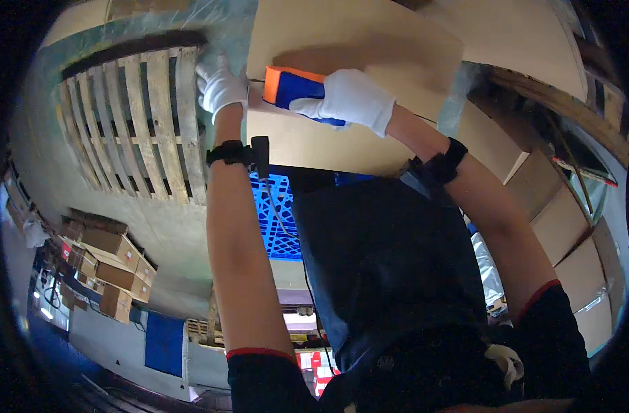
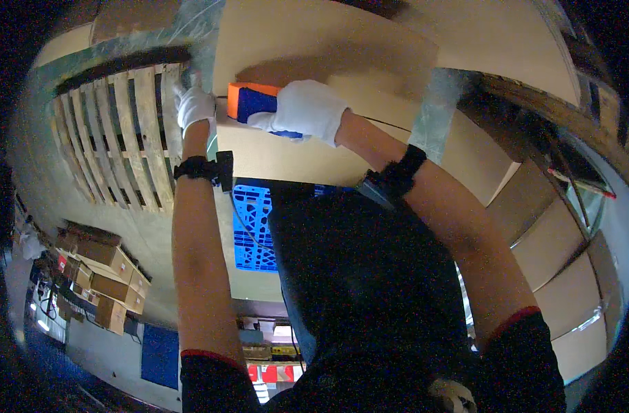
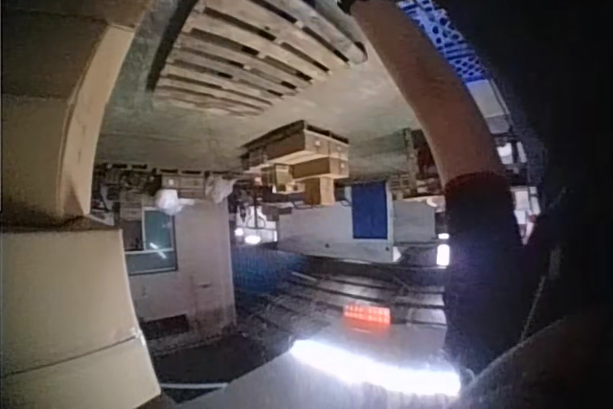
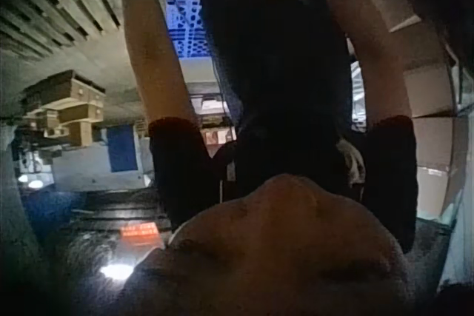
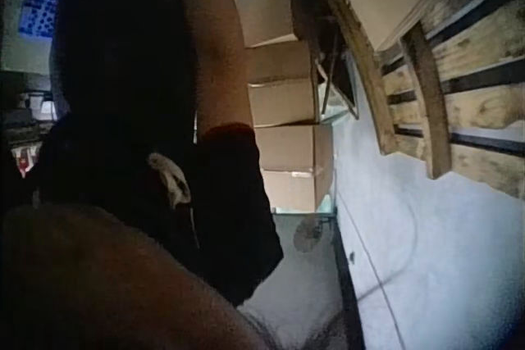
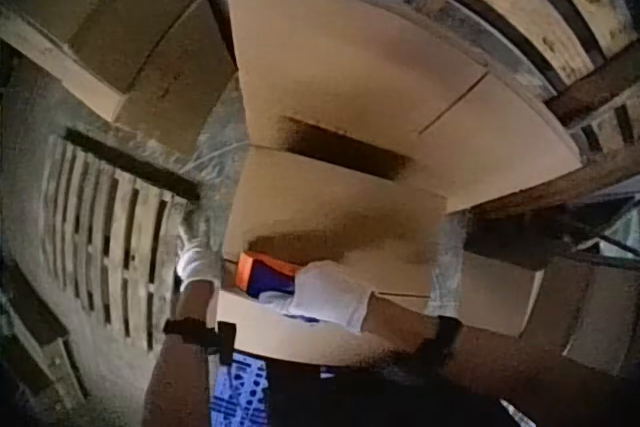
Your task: Assemble cardboard boxes and seal them with tape using a tape dispenser.
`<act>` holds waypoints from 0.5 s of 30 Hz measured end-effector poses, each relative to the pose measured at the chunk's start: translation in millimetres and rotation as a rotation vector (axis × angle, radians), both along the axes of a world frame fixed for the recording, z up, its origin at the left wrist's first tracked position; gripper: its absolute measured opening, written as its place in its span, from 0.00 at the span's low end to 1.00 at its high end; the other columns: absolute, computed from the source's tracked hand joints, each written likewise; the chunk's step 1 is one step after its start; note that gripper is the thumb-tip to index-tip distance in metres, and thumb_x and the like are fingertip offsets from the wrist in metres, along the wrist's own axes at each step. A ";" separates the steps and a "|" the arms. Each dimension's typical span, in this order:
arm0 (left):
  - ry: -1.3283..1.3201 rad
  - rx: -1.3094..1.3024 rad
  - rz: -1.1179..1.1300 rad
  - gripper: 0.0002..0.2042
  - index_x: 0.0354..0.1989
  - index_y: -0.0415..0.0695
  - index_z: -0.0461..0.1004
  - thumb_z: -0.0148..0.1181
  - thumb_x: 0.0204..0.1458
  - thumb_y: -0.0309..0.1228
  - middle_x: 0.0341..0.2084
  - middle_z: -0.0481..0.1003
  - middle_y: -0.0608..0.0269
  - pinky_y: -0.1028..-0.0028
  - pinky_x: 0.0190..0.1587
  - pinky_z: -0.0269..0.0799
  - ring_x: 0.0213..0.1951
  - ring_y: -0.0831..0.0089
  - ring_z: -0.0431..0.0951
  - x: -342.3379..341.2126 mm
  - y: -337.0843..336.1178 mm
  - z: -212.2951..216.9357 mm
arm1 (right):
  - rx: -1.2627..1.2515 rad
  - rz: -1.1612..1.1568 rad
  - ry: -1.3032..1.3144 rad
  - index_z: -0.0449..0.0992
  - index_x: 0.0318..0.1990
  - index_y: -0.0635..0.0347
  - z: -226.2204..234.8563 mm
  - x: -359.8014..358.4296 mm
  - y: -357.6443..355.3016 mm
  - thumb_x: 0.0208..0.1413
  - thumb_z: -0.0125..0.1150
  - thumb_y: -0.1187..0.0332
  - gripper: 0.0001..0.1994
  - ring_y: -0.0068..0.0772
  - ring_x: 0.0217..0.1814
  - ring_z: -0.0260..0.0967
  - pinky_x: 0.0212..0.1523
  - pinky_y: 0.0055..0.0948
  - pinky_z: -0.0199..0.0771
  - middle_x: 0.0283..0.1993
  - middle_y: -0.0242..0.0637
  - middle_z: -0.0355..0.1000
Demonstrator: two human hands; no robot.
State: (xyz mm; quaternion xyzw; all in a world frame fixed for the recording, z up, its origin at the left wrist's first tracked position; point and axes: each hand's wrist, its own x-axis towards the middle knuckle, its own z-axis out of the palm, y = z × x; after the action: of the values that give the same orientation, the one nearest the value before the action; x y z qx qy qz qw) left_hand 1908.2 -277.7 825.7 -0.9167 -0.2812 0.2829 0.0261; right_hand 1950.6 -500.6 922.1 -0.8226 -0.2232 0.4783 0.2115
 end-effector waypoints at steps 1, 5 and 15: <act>0.003 0.004 0.002 0.35 0.65 0.51 0.54 0.53 0.50 0.52 0.65 0.51 0.49 0.65 0.60 0.60 0.62 0.54 0.59 -2.0 3.6 1.9 | 0.000 -0.010 0.010 0.74 0.12 0.61 1.0 -2.6 -1.6 0.45 0.48 0.30 0.37 0.38 0.17 0.71 0.27 0.35 0.73 0.12 0.42 0.69; -0.152 -0.374 0.264 0.40 0.67 0.49 0.46 0.51 0.50 0.57 0.66 0.44 0.51 0.63 0.63 0.55 0.64 0.50 0.53 -7.8 -10.2 11.0 | -0.018 -0.025 -0.017 0.75 0.13 0.61 -6.1 4.3 -12.4 0.45 0.48 0.30 0.37 0.41 0.19 0.72 0.28 0.38 0.72 0.13 0.42 0.69; -0.375 -0.855 0.457 0.28 0.58 0.35 0.63 0.47 0.59 0.48 0.53 0.69 0.53 0.71 0.57 0.58 0.55 0.65 0.66 -30.0 -41.6 -15.1 | -0.292 -0.065 0.195 0.75 0.14 0.59 7.2 -14.8 -127.8 0.45 0.48 0.30 0.36 0.37 0.19 0.72 0.26 0.37 0.73 0.13 0.38 0.70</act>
State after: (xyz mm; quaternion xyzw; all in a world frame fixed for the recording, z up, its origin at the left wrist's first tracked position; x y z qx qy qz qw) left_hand 1878.2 -319.3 810.7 -0.7956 -0.3330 0.2018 -0.4641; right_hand 1935.8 -628.4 929.3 -0.8010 -0.1029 0.5761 0.1260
